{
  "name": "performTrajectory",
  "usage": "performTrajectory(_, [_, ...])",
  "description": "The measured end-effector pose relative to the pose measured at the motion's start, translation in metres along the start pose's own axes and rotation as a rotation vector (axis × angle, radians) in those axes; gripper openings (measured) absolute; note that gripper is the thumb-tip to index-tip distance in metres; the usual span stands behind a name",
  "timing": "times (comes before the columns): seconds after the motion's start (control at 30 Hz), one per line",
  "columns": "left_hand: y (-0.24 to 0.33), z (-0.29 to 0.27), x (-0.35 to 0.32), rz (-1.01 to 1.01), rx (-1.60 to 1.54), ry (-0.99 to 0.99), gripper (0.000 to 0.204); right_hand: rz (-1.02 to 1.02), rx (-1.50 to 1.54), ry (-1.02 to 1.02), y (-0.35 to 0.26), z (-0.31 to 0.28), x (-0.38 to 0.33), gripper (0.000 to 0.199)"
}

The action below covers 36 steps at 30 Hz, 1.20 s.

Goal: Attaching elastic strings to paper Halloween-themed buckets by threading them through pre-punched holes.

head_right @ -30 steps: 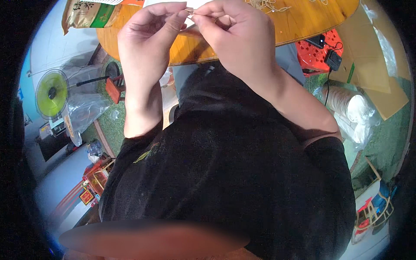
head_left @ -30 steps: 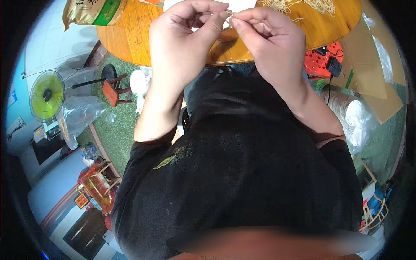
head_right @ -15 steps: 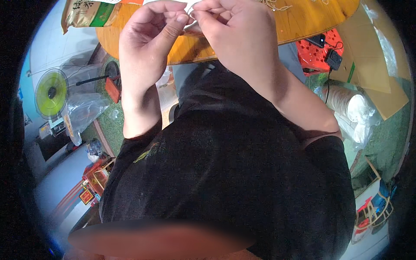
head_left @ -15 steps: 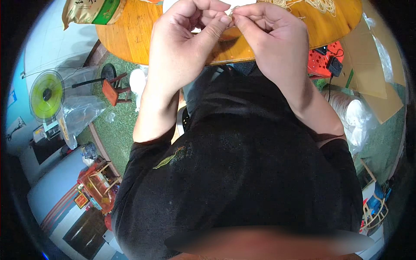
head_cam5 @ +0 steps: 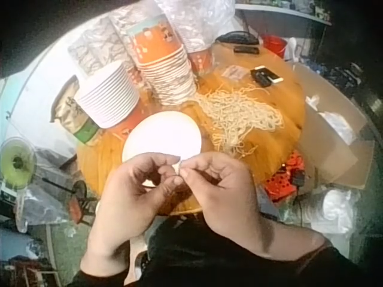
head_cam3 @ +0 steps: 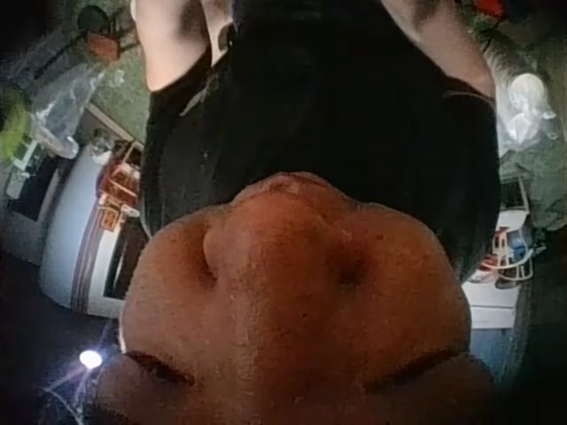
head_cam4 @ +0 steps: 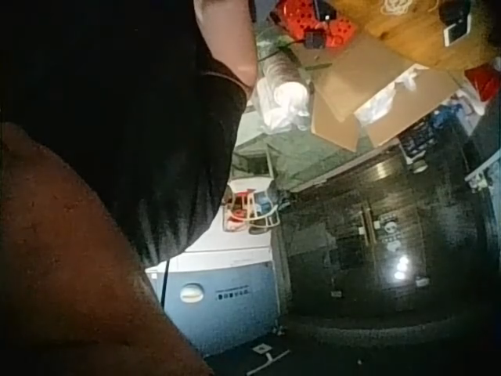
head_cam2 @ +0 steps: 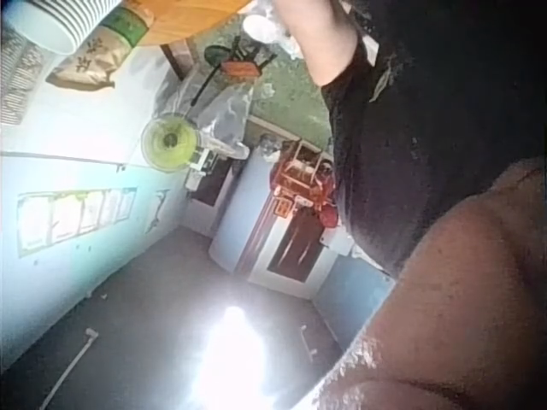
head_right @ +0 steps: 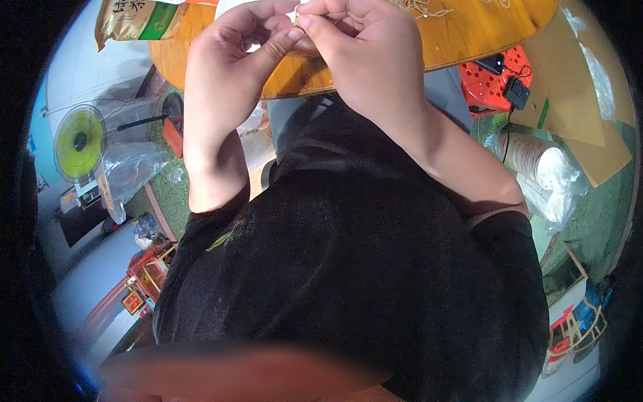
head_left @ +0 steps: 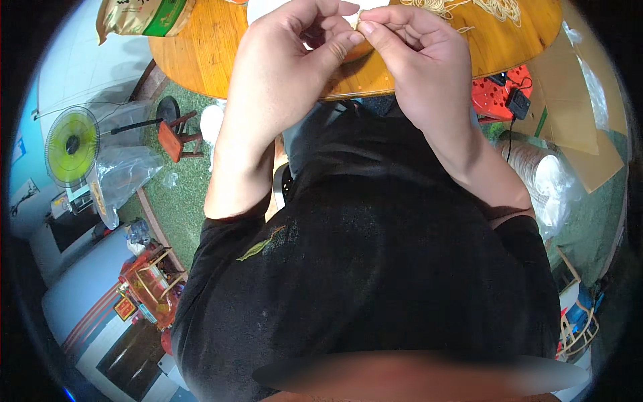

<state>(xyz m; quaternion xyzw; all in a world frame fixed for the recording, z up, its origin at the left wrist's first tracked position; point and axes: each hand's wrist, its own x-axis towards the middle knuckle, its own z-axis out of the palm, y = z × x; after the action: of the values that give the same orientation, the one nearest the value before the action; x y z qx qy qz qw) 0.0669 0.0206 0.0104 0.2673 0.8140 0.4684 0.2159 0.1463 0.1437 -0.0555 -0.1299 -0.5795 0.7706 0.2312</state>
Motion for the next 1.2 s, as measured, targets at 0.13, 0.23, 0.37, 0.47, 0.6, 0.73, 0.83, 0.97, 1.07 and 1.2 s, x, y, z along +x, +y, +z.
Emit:
performTrajectory(0.13, [0.007,-0.001,0.000,0.012,0.076,-0.002,0.014,0.002,0.069,0.004,0.007,-0.002,0.002,0.004])
performTrajectory(0.23, [0.008,-0.001,0.000,0.002,0.073,-0.016,0.012,-0.064,0.121,0.043,0.011,-0.002,0.004,0.011])
performTrajectory(0.37, [0.002,-0.001,-0.001,0.022,-0.037,0.001,0.009,-0.002,0.086,0.011,0.006,-0.007,0.006,0.017])
performTrajectory(0.47, [0.001,-0.001,0.000,0.056,0.039,0.001,0.008,0.042,0.096,-0.024,0.008,-0.010,0.008,0.016])
performTrajectory(0.6, [-0.003,-0.002,-0.001,0.096,0.098,0.015,0.007,0.057,0.044,-0.050,0.003,-0.011,0.008,0.013])
performTrajectory(0.73, [-0.006,-0.001,0.000,0.090,-0.013,0.038,0.006,0.100,0.021,-0.045,0.001,-0.011,0.008,0.011])
performTrajectory(0.83, [-0.006,0.001,0.000,0.109,0.044,0.035,0.007,0.057,0.041,-0.048,0.002,-0.011,0.008,0.012])
performTrajectory(0.97, [-0.005,0.001,-0.002,0.077,-0.008,0.005,0.011,0.225,0.048,-0.024,-0.004,-0.011,0.008,0.012])
performTrajectory(1.07, [-0.008,0.001,0.000,0.181,0.000,0.000,0.012,0.209,0.204,-0.012,0.000,-0.010,0.007,0.012])
performTrajectory(1.2, [-0.003,-0.003,0.002,0.068,0.028,0.005,0.014,0.080,0.143,0.010,0.010,-0.011,0.008,0.015])
